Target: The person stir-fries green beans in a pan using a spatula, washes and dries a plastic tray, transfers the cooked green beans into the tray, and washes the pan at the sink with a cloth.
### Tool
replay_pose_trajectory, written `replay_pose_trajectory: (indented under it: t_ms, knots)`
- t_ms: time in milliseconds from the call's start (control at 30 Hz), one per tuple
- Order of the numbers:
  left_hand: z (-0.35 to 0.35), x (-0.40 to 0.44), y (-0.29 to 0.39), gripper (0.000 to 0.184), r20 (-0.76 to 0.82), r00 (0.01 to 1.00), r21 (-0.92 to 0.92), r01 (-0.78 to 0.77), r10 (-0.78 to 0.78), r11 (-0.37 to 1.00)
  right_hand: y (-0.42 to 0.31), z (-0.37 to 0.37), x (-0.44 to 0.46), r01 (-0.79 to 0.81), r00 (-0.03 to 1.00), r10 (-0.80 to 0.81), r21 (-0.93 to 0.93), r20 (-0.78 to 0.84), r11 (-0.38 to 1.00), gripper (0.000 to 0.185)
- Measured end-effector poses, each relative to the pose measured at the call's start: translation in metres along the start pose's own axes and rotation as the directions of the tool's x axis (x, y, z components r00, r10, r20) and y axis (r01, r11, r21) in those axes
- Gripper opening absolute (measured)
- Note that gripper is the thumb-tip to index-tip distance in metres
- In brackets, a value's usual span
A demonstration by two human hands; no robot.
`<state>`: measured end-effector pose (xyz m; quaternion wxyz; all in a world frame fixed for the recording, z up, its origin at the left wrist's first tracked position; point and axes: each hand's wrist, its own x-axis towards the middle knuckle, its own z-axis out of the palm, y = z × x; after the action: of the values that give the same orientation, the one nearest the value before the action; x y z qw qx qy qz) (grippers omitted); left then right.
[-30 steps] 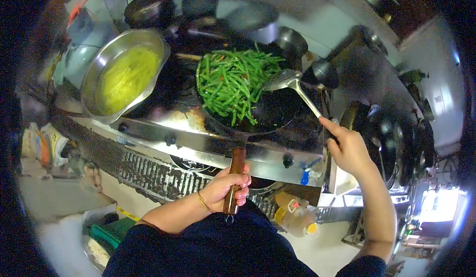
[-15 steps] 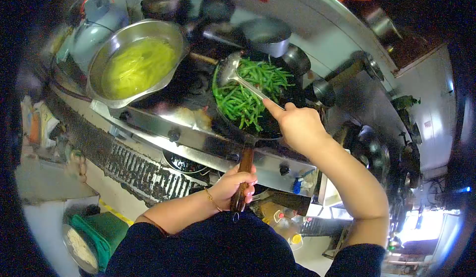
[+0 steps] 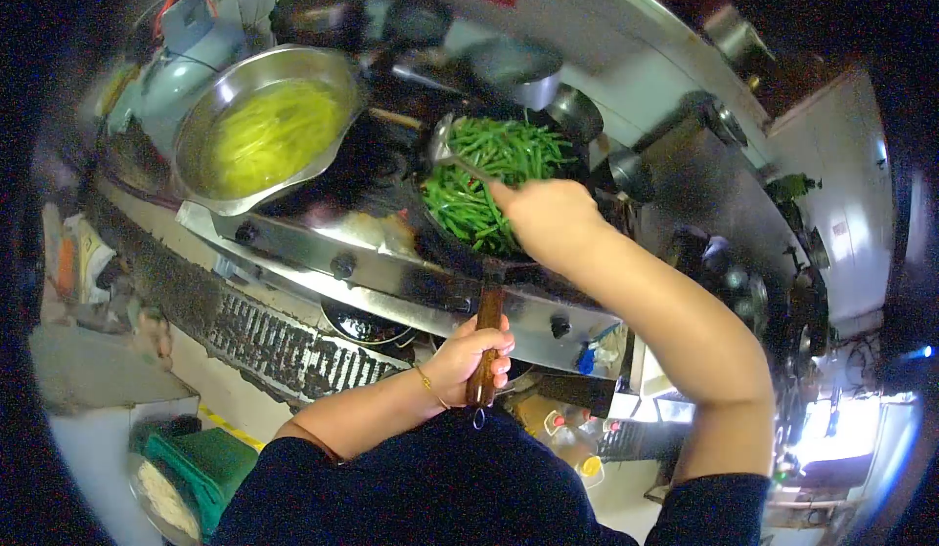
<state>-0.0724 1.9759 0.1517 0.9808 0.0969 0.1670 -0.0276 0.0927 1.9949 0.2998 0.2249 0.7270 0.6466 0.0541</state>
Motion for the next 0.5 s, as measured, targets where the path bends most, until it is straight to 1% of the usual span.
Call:
replay_pose_trajectory:
  t_ms: [33,67,133,200,233,267,333,400,500]
  knots:
    - [0.002,0.0,-0.001,0.025,-0.01,1.0,0.009,-0.011,0.011,1.0,-0.009,0.008,0.016,-0.045,0.999,0.046,-0.107,0.005,0.993,0.037]
    - [0.003,0.001,-0.002,0.025,-0.021,0.999,0.019,-0.025,0.025,0.999,-0.018,0.016,0.037,-0.186,0.977,0.19,-0.049,0.1,0.981,0.031]
    - [0.003,0.006,-0.007,0.027,-0.025,0.999,0.004,-0.042,0.042,0.999,-0.029,0.005,0.055,-0.243,0.927,0.255,-0.077,0.276,0.967,0.024]
    - [0.004,0.008,-0.01,0.02,-0.059,0.996,0.051,-0.071,0.074,0.996,-0.021,-0.009,0.05,-0.233,0.926,0.244,-0.073,0.29,0.97,0.019]
    - [0.004,0.008,-0.012,0.02,-0.052,0.996,0.042,-0.068,0.07,0.997,-0.012,-0.014,0.038,-0.189,0.934,0.205,-0.084,0.292,0.978,0.018]
    - [0.005,0.008,-0.012,0.02,-0.043,0.996,0.03,-0.072,0.073,0.997,0.0,-0.002,0.027,-0.15,0.949,0.175,-0.114,0.261,0.982,0.027]
    - [0.006,0.009,-0.01,0.023,-0.023,0.997,0.005,-0.073,0.073,0.997,0.006,-0.02,-0.013,-0.136,0.972,0.149,-0.084,0.182,0.987,0.042]
    - [0.006,0.008,-0.01,0.028,-0.013,0.998,-0.019,-0.061,0.061,0.998,0.013,-0.017,-0.052,-0.158,0.962,0.173,-0.084,0.212,0.984,0.054]
    - [0.01,0.006,-0.008,0.023,-0.041,0.998,0.002,-0.045,0.045,0.999,0.032,0.012,-0.104,-0.243,0.969,0.236,0.108,0.075,0.964,0.055]
